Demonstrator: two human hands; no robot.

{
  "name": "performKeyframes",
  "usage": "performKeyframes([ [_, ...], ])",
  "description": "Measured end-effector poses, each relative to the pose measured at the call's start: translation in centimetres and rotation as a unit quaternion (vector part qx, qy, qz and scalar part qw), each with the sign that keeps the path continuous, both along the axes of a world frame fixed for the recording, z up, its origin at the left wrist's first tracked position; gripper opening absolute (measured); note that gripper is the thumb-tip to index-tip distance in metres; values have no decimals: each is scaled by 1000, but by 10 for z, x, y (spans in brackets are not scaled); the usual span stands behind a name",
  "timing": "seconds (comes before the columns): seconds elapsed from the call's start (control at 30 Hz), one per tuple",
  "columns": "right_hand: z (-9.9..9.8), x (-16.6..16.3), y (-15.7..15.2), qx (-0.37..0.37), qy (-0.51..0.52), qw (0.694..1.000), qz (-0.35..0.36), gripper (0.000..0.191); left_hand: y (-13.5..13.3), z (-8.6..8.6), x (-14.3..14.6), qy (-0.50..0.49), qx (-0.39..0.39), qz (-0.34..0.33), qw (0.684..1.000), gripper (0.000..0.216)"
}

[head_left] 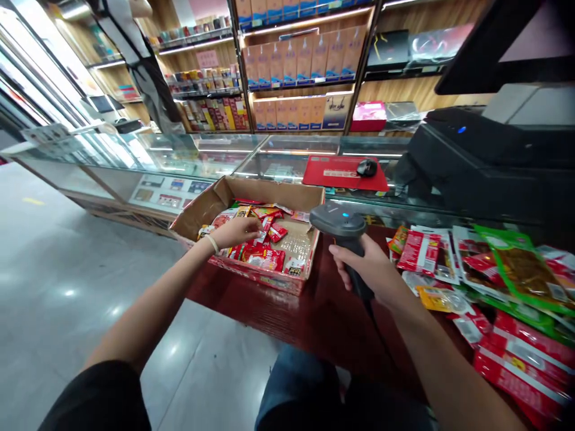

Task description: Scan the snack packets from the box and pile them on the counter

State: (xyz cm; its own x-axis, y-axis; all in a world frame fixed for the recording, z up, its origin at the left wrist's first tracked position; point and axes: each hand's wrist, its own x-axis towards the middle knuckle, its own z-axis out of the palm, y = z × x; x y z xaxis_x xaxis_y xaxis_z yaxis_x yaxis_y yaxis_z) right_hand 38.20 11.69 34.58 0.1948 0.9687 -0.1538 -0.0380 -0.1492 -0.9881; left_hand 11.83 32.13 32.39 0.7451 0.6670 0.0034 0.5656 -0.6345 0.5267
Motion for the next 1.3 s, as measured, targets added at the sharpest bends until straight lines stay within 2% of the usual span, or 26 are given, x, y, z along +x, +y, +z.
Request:
performKeyframes([
  [0.1,-2,-4,5,-13,-5,1000,16,38,7,-17,2,55,-51,-63,995,17],
  [0.23,-3,-5,8,-20,-12,1000,14,41,6,-31,8,143,4,-149,978,31],
  [0.37,-2,-5,9,-19,-12,999,24,41,5,-33,11,229,6,-179,957,40],
  [0.47,-1,-4,9,-14,-7,999,29,38,3,-27,14,256,-26,-189,948,31],
  [0.57,0,-2,6,-7,2,999,34,37,2,-20,16,193,-65,-149,968,21],
  [0.67,1,3,1,-4,6,1000,23,37,2,-12,17,41,-88,-56,994,23],
  [0.73,2,9,-3,-2,8,1000,13,37,2,-5,18,-76,-131,9,988,26],
  [0.8,3,16,-9,8,13,1000,6,37,-2,4,24,-175,-192,62,964,29],
  [0.9,3,29,-19,37,25,999,-1,37,-18,20,44,-282,-259,102,918,35],
  [1.03,-2,54,-36,71,44,996,-33,36,-57,40,91,-412,-324,135,841,33],
  [1.13,-9,78,-49,84,64,993,-60,36,-92,51,133,-478,-387,135,777,29],
  [1.23,-17,103,-61,90,79,987,-105,36,-126,51,177,-510,-471,103,713,25],
  [1.3,-22,116,-69,93,84,983,-135,35,-144,41,205,-512,-533,83,668,23],
])
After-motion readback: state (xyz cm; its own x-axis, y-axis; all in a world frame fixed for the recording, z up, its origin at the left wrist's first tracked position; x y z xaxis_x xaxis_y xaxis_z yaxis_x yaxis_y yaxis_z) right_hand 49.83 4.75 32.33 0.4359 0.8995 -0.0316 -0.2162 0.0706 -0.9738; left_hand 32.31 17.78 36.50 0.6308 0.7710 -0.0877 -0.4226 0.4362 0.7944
